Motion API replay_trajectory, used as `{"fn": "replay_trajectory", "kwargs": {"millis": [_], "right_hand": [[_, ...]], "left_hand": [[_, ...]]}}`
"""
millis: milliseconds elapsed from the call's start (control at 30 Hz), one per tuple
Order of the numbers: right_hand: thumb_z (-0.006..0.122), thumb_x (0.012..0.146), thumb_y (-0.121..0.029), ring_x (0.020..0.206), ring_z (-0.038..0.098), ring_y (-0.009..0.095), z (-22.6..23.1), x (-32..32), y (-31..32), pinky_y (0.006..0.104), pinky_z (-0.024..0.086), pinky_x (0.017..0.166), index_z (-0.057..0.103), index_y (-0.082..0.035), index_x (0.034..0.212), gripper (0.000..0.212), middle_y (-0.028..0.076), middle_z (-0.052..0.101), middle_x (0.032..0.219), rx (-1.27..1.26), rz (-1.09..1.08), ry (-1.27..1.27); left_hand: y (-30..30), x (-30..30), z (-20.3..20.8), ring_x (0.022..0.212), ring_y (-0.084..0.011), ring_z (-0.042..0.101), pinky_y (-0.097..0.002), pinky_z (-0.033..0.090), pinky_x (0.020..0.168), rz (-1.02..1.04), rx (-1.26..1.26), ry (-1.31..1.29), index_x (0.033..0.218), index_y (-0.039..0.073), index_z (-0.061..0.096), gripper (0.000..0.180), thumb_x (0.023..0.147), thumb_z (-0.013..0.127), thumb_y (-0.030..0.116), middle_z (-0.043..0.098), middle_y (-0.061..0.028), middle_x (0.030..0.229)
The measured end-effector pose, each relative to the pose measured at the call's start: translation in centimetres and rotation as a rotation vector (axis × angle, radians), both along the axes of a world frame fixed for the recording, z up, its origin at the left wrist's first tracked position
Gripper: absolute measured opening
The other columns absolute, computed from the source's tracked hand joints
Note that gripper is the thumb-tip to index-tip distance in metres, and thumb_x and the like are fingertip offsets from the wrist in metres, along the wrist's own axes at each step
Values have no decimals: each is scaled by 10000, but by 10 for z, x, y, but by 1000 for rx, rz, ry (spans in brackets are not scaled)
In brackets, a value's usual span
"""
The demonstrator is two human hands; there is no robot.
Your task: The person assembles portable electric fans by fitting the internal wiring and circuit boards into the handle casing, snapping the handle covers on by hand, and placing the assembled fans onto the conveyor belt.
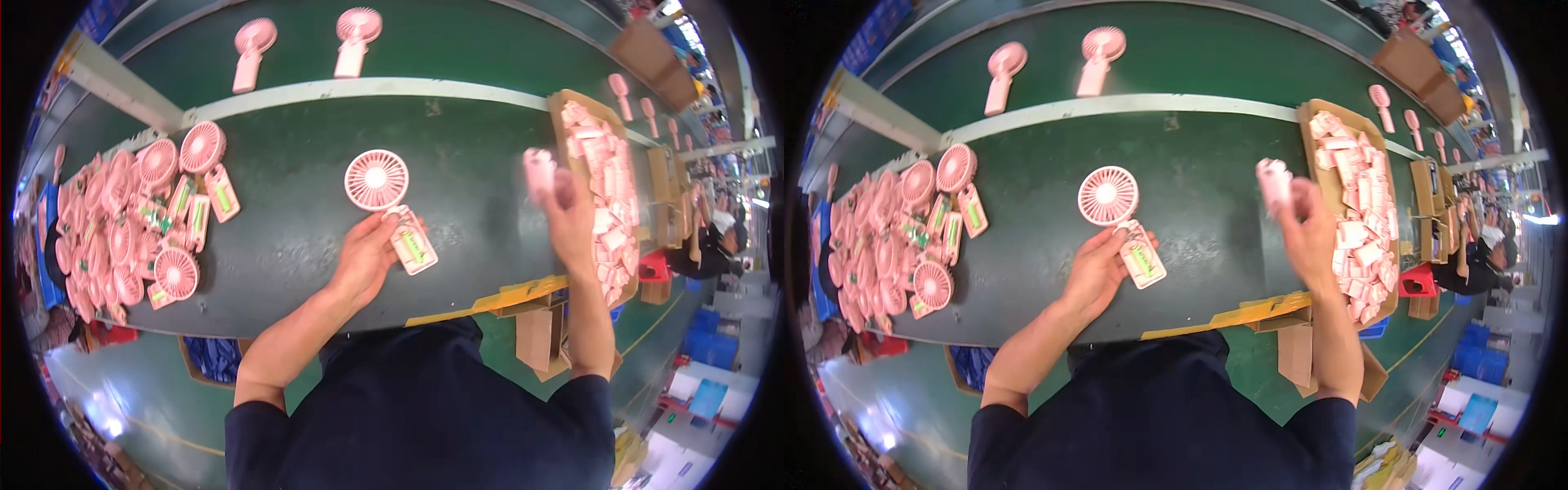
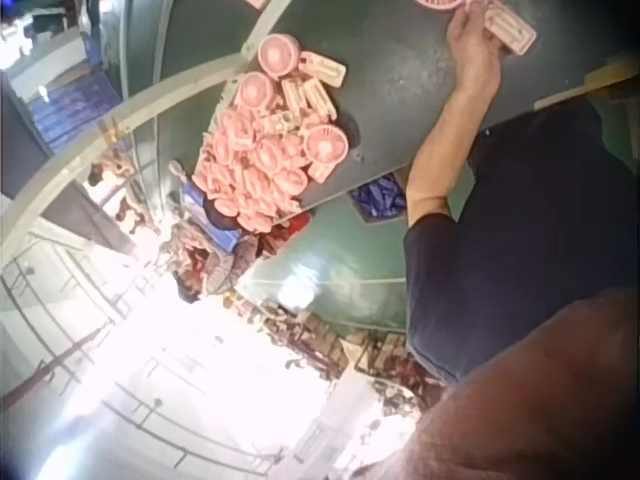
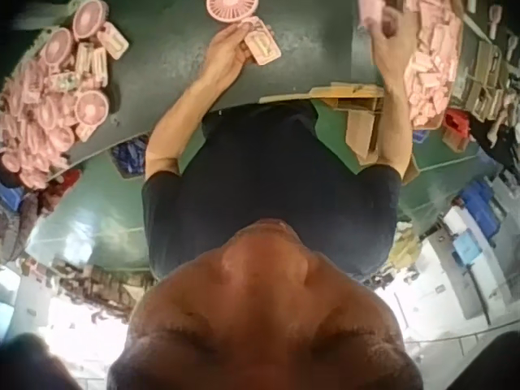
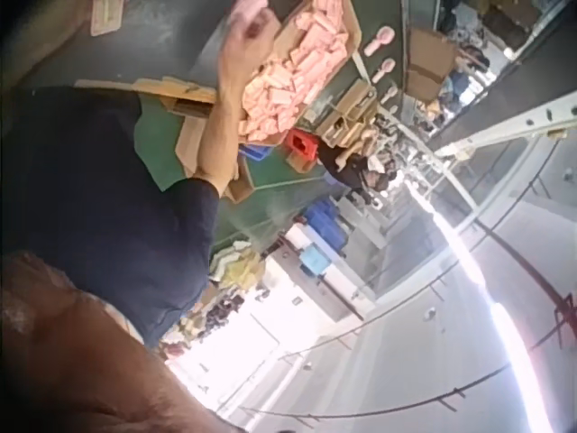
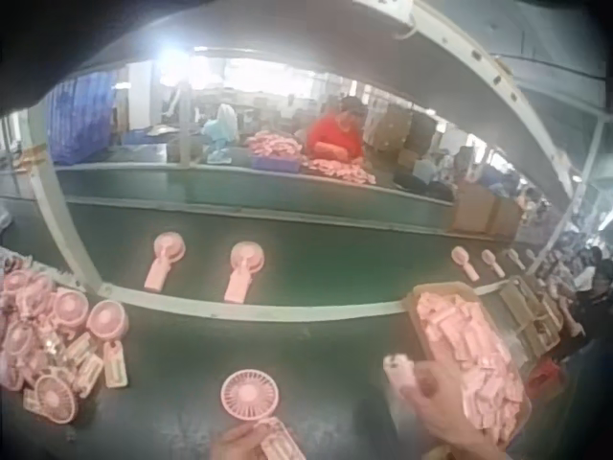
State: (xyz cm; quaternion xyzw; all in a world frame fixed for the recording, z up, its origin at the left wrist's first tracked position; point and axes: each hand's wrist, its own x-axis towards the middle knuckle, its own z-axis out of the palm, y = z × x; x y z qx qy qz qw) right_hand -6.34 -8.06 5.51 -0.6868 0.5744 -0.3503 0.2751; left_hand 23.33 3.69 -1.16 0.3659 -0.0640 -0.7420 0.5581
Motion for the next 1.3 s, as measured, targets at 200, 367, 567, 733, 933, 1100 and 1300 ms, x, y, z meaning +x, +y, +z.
{"fn": "replay_trajectory", "kwargs": {"millis": [200,367,567,733,933,1100,1300], "right_hand": [[736,879,2,847,676,130,-45,47,49,265,545,753,621,19,1240,379,71,717,983,516,149,-174],[841,775,-202,1174,577,383,-43,72,69,493,448,1031,630,1,1273,578,172,623,1298,-167,259,536],[823,797,-155,1096,627,366,-60,69,67,464,508,943,661,-12,1230,484,189,665,1190,-296,256,624],[840,795,-129,936,692,322,-55,70,70,398,573,764,697,-2,1177,428,183,684,1111,-322,178,496],[866,777,-137,828,722,313,-26,106,83,376,594,674,713,15,1147,429,193,691,1056,-323,258,330],[855,783,-160,826,717,326,-33,123,87,389,594,670,708,-3,1137,414,176,683,1058,-303,294,379],[842,801,-167,838,719,329,-37,128,88,398,595,675,702,-9,1142,401,169,677,1070,-309,315,418]], "left_hand": [[1,-3,-2,1170,-296,672,-441,561,1018,41,-8,39,1255,-41,570,293,1079,507,186,676,-202,1230],[5,-2,-4,1230,-287,631,-439,508,1082,52,-28,75,1299,-31,539,356,1096,472,253,643,-204,1291],[3,-10,-11,1357,-265,514,-437,387,1186,12,-90,217,1400,-1,450,523,1116,351,427,534,-187,1437],[2,-13,-14,1402,-251,457,-438,337,1212,-17,-104,262,1455,23,401,621,1102,308,525,495,-150,1478],[3,-12,-10,1413,-231,441,-430,322,1211,-40,-122,264,1494,34,379,719,1078,271,610,481,-113,1500],[3,-13,-12,1414,-216,433,-418,318,1201,-60,-131,305,1495,28,390,720,1080,281,606,476,-107,1501],[4,-14,-15,1394,-224,447,-416,325,1196,-60,-130,295,1491,30,397,737,1076,252,622,484,-124,1487]]}}
